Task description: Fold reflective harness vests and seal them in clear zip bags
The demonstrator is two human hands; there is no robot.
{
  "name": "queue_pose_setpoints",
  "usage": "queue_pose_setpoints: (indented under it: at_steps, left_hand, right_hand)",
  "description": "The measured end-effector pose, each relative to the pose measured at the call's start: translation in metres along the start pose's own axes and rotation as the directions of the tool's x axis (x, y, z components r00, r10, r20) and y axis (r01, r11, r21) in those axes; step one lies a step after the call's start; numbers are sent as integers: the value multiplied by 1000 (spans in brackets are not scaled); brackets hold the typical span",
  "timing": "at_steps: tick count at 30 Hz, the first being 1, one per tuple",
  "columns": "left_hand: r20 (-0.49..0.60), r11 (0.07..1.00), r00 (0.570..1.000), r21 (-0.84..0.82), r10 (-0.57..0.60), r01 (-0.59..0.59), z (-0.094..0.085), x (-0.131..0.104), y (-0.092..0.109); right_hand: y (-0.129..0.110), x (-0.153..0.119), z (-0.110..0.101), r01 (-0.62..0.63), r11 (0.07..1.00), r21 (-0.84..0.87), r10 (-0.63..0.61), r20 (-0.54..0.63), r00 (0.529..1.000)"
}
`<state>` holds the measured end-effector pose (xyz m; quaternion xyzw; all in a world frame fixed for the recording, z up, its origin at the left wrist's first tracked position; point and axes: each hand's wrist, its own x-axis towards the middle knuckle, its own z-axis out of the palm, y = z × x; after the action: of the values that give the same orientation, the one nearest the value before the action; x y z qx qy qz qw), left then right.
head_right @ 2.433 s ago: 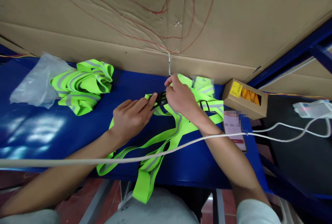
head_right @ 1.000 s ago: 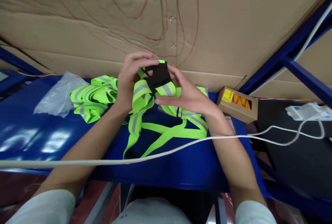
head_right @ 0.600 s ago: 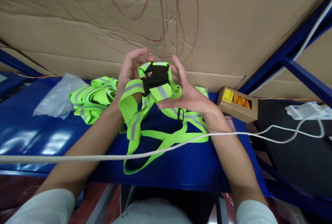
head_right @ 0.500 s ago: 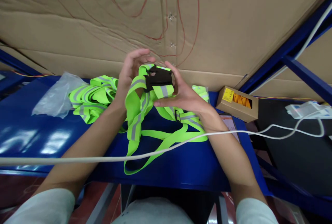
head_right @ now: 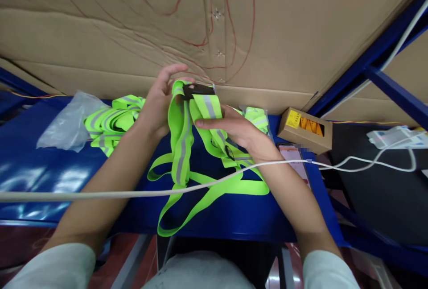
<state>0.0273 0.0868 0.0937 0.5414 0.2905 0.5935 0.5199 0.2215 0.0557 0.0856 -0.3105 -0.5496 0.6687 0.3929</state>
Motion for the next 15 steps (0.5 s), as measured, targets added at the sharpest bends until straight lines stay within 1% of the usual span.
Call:
queue_pose_setpoints:
  at_steps: [2, 3, 4, 5, 6, 7, 8, 9, 10, 12, 13, 15]
  left_hand:
    - [37, 997, 996, -18, -78, 79, -6, 2, -3]
    - [87, 990, 986, -22, -139, 141, -9, 3, -5]
    - [168, 975, 962, -20, -215, 222, -12, 4, -8]
    - [274, 951, 915, -6, -296, 310, -14, 5, -10]
    - [391, 920, 844, 19, -367, 391, -16, 5, -12]
    - [494, 891, 764, 51, -416, 452, -16, 5, -13]
    - [572, 871, 694, 77, -437, 486, -17, 5, -12]
    - [621, 866, 653, 84, -432, 493, -17, 4, -11]
    - [644, 872, 645, 71, -411, 484, -17, 3, -9]
    - [649, 896, 677, 17, -347, 443, -16, -1, -4]
    - [655, 906, 686, -5, -317, 423, -16, -3, -2]
    - [679, 920, 678, -7, -283, 392, -15, -8, 0]
  right_hand:
    - [-1, 0, -4, -56, 998, -1, 56, -13, 998]
    - [-2, -1, -7, -79, 997, -2, 79, -7, 997]
    - [-5, -2, -9, -90, 996, -1, 90, 11, 996]
    - [-8, -4, -12, -86, 996, 0, 86, 40, 996]
    - [-11, -6, -14, -74, 997, -1, 73, 74, 995]
    - [-15, -9, -16, -55, 998, -1, 55, 102, 993]
    - [-19, -11, -17, -37, 999, -2, 37, 119, 992]
    - [-23, -13, -19, -22, 1000, -4, 22, 121, 992]
    - [-26, -15, -21, -4, 1000, -11, 6, 107, 994]
    - [-30, -18, -25, 42, 998, -37, -40, 55, 998]
    - [-30, -18, -26, 69, 996, -58, -67, 30, 997]
    - [-30, -18, -25, 117, 986, -116, -119, -12, 993]
